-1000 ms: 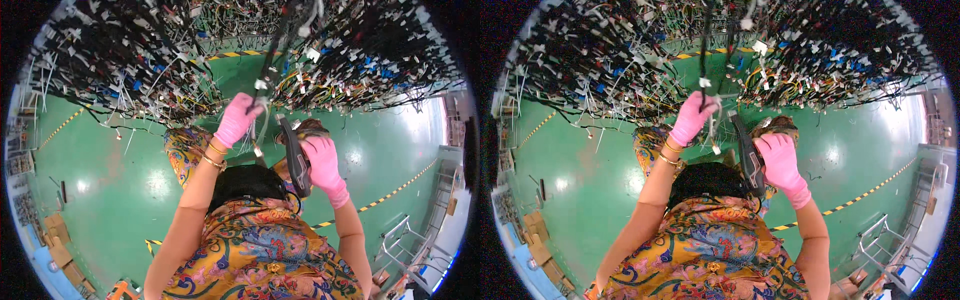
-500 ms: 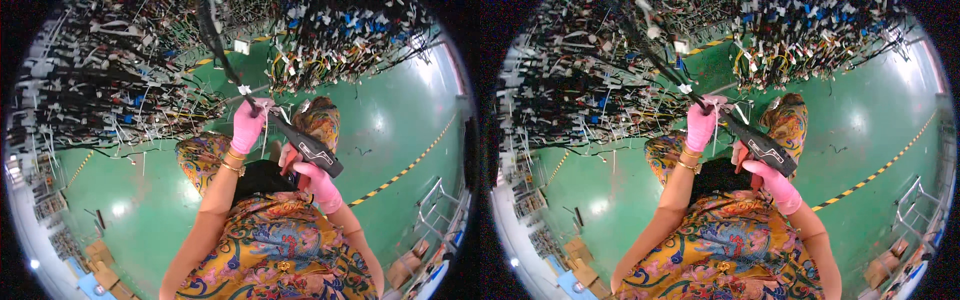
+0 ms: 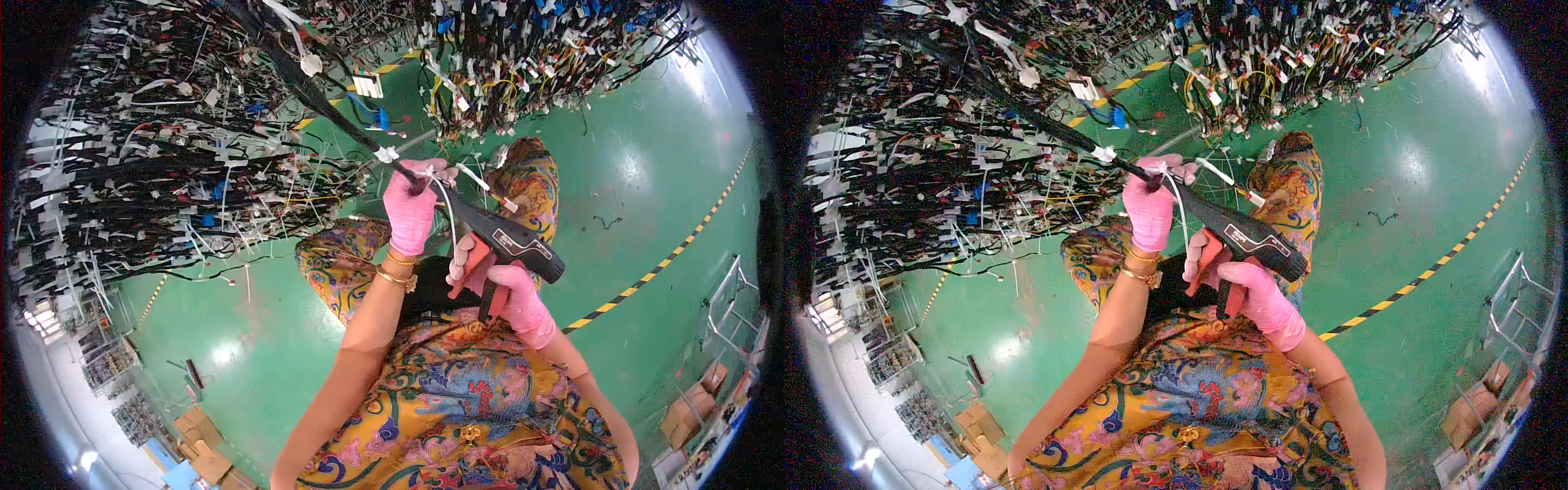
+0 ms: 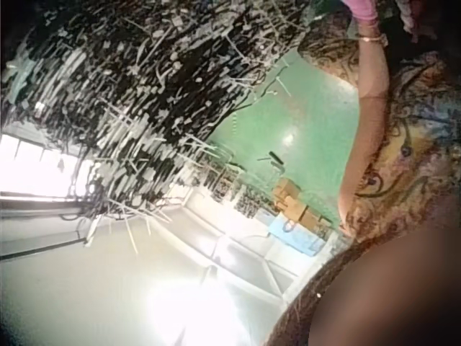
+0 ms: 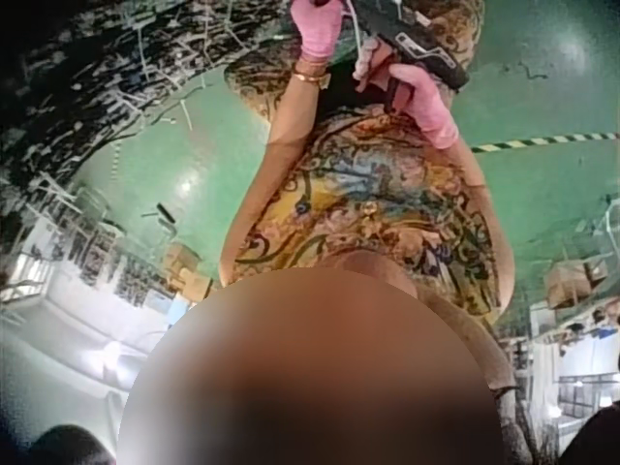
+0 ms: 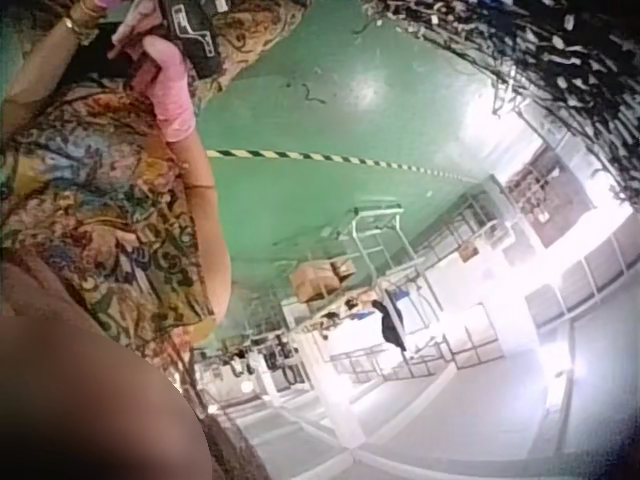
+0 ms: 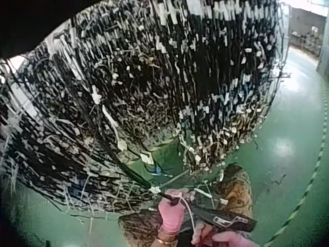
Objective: Applying cable ties to a large wiring harness assembly using a cable tie gun tool.
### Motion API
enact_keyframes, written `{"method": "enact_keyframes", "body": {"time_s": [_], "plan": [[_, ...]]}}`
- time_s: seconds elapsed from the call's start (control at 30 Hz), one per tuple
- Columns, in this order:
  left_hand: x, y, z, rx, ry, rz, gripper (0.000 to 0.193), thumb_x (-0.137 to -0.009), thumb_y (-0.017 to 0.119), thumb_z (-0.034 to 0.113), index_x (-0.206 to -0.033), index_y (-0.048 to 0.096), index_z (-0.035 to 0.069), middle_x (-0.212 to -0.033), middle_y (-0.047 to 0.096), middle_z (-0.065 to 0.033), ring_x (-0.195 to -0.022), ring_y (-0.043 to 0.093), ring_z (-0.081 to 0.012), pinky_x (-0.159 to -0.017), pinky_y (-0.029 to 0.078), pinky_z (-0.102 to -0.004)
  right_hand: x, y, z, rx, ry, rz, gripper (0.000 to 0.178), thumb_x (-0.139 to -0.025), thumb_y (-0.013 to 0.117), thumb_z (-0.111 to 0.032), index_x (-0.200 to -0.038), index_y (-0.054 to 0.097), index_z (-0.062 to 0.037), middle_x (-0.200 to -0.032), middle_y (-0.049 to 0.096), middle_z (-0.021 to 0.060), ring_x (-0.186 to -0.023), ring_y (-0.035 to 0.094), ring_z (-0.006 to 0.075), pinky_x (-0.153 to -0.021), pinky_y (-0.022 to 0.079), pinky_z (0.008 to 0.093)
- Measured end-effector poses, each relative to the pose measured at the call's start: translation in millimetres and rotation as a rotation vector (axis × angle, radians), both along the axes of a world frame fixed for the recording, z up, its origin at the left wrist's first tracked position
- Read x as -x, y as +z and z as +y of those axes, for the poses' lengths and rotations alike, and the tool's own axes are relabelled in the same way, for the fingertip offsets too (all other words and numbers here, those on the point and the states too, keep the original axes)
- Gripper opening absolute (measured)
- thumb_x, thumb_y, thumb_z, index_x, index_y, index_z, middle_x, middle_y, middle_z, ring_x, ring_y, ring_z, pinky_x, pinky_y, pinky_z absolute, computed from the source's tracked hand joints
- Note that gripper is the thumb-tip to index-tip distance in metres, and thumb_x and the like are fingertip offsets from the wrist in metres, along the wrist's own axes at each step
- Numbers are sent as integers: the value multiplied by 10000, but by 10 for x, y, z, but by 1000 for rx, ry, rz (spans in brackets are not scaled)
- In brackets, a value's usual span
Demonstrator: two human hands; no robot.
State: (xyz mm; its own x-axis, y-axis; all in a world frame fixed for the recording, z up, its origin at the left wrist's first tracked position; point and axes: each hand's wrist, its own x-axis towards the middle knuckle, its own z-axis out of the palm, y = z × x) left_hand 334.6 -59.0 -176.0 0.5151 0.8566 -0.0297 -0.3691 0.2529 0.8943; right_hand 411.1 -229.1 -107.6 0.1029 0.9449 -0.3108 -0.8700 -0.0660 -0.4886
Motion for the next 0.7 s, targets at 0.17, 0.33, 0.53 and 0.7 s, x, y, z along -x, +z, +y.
{"method": "enact_keyframes", "body": {"time_s": [0.17,0.33,0.53,0.7], "plan": [[-3,-48,-29,-98,115,94,222,-866,609,-165,-1045,604,-34,-1098,684,-145,-966,725,-250,-851,615,-347,-5,53,-12,-3,16,-40,484,-805,598,-207,-1256,520,-51,-1075,586,78,-1002,618,225,-906,517,410],[14,-75,0,-352,218,246,237,-827,671,-147,-992,653,23,-1039,705,-98,-901,705,-187,-811,585,-310,40,63,55,-130,-28,161,490,-808,603,-186,-1268,520,-38,-1073,595,76,-984,618,230,-920,511,430],[105,-49,76,-636,221,401,243,-804,712,-111,-982,685,53,-978,731,-78,-847,686,-180,-762,544,-297,-94,173,56,-41,15,9,431,-825,632,-203,-1210,551,-27,-973,611,86,-902,623,210,-813,538,384],[91,-116,90,-600,199,266,284,-789,670,-132,-1002,701,52,-992,738,-76,-874,698,-196,-799,548,-307,-106,241,29,125,83,-272,415,-771,659,-249,-1119,570,-42,-945,626,122,-839,651,225,-624,552,330]]}}
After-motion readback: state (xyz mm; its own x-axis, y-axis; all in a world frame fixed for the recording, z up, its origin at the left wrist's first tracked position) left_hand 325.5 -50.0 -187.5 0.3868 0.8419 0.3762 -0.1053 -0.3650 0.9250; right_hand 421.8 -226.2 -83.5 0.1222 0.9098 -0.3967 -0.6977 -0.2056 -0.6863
